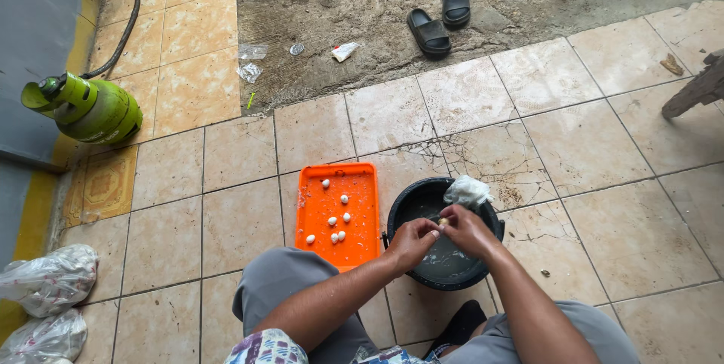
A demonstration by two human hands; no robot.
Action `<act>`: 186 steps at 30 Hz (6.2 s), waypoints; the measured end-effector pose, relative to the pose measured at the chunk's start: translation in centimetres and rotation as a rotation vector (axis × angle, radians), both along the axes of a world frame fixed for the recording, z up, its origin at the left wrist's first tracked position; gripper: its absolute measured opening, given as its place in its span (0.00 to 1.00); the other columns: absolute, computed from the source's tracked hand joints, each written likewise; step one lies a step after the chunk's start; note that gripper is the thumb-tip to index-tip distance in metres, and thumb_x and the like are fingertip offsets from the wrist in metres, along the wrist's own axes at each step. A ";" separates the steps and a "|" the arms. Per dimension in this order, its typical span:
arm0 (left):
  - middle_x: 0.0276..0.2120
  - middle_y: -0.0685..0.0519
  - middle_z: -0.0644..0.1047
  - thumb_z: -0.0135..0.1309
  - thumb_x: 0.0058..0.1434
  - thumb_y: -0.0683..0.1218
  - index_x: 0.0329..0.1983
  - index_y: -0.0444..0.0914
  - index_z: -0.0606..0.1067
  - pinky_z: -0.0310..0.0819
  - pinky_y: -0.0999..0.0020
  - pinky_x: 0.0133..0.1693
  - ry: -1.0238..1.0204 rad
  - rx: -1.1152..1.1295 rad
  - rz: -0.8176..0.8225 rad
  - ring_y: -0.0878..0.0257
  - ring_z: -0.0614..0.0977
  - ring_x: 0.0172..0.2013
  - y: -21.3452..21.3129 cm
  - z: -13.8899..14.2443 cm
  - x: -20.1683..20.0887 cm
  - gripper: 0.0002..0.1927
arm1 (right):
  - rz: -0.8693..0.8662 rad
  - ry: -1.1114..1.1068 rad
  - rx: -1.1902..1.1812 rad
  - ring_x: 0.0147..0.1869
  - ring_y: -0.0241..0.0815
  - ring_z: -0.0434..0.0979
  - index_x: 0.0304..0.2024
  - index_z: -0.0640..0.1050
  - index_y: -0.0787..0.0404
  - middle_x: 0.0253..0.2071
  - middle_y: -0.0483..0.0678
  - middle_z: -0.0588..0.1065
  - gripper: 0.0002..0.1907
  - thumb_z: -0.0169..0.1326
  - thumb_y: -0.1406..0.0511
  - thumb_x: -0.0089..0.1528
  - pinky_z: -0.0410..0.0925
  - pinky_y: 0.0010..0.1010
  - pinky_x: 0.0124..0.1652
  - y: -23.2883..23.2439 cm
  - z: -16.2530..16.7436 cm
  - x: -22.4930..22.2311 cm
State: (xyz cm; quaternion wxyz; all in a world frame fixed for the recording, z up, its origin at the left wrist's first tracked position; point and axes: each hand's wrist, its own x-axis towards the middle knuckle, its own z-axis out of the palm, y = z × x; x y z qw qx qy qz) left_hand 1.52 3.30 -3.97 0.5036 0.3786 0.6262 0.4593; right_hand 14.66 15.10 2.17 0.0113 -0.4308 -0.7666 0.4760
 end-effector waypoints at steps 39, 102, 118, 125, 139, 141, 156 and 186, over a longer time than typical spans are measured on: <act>0.50 0.49 0.81 0.59 0.66 0.40 0.59 0.32 0.77 0.81 0.71 0.51 -0.132 0.250 0.153 0.64 0.84 0.48 -1.5 6.5 -2.5 0.17 | -0.169 0.437 0.018 0.47 0.36 0.83 0.52 0.80 0.68 0.46 0.50 0.82 0.12 0.57 0.69 0.67 0.76 0.28 0.47 -4.5 5.6 -0.3; 0.52 0.48 0.78 0.50 0.72 0.40 0.64 0.33 0.69 0.80 0.70 0.53 -1.046 0.084 0.100 0.61 0.83 0.48 -2.1 5.5 -3.3 0.19 | 0.009 0.288 0.693 0.54 0.53 0.81 0.43 0.80 0.63 0.48 0.57 0.79 0.09 0.54 0.75 0.62 0.74 0.39 0.50 -3.2 7.2 1.0; 0.45 0.46 0.81 0.52 0.73 0.44 0.58 0.28 0.75 0.83 0.70 0.46 -0.755 0.044 -0.022 0.62 0.84 0.41 -2.3 4.8 -3.4 0.16 | 0.121 0.433 0.518 0.45 0.51 0.83 0.44 0.79 0.67 0.41 0.56 0.80 0.06 0.55 0.75 0.64 0.75 0.36 0.44 -4.5 7.7 0.5; 0.49 0.46 0.80 0.52 0.73 0.42 0.62 0.29 0.73 0.81 0.69 0.50 -0.837 0.077 -0.060 0.62 0.84 0.45 -2.6 5.7 -3.5 0.18 | -0.089 0.426 0.394 0.41 0.47 0.83 0.44 0.76 0.69 0.38 0.55 0.78 0.04 0.52 0.76 0.66 0.75 0.33 0.40 -5.6 7.6 -0.3; 0.49 0.47 0.81 0.56 0.70 0.40 0.60 0.29 0.75 0.81 0.68 0.53 -0.565 0.167 -0.008 0.64 0.83 0.47 -2.4 5.4 -3.5 0.17 | 0.054 0.410 0.507 0.42 0.48 0.84 0.42 0.79 0.67 0.40 0.55 0.81 0.04 0.56 0.73 0.64 0.75 0.35 0.41 -5.0 8.5 0.4; 0.48 0.48 0.81 0.57 0.70 0.39 0.59 0.29 0.75 0.81 0.67 0.53 -0.526 0.215 -0.015 0.64 0.82 0.47 -2.6 5.3 -3.3 0.16 | 0.028 0.413 0.468 0.41 0.46 0.84 0.43 0.78 0.67 0.39 0.54 0.80 0.05 0.56 0.73 0.64 0.75 0.33 0.40 -5.1 8.3 0.4; 0.52 0.46 0.78 0.50 0.73 0.39 0.66 0.29 0.70 0.80 0.67 0.53 -0.795 0.120 0.006 0.62 0.82 0.47 -2.5 4.8 -3.7 0.20 | -0.017 0.402 0.342 0.42 0.45 0.83 0.42 0.79 0.67 0.40 0.54 0.80 0.05 0.53 0.74 0.65 0.74 0.33 0.42 -5.1 8.4 0.4; 0.53 0.46 0.78 0.50 0.73 0.38 0.64 0.30 0.71 0.80 0.66 0.56 -0.711 0.178 0.027 0.63 0.81 0.50 -2.7 4.8 -3.3 0.18 | -0.060 0.371 0.206 0.40 0.38 0.83 0.44 0.79 0.67 0.38 0.52 0.81 0.07 0.52 0.74 0.65 0.75 0.28 0.40 -5.1 8.7 0.6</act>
